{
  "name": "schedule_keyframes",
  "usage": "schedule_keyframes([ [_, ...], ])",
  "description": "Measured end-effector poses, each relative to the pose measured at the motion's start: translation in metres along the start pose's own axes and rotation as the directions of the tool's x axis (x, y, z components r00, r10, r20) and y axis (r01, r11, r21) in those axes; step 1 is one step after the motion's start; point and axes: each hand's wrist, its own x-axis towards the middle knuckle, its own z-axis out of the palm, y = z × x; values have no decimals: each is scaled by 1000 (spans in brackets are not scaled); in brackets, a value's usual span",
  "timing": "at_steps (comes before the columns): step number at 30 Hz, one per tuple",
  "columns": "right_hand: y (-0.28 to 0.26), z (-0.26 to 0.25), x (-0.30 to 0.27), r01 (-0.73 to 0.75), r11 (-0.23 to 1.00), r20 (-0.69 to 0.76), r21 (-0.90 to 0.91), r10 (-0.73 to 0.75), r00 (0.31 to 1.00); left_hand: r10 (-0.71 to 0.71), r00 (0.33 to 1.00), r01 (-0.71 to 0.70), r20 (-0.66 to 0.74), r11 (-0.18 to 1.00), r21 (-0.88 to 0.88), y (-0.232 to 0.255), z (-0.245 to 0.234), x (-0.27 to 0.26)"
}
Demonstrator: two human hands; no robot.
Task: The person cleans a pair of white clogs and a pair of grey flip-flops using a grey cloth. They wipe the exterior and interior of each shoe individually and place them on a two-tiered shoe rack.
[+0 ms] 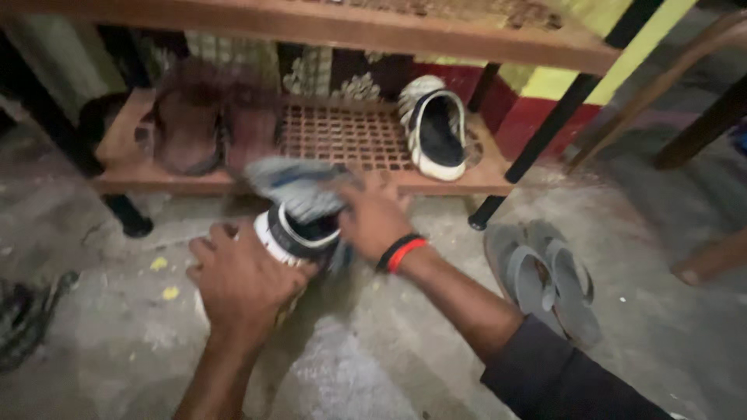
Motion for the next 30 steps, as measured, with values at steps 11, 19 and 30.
schedule_keyframes([
  [11,13,17,-68,-75,909,-195,410,167,967,-70,990,81,125,993,-81,1,15,-4],
  [19,126,-14,-134,-318,549,40,773,458,888,-34,905,240,424,864,-443,21,41,0],
  [30,68,-21,-131,-127,537,-42,834,291,956,77,924,196,374,745,-638,56,59,-22],
])
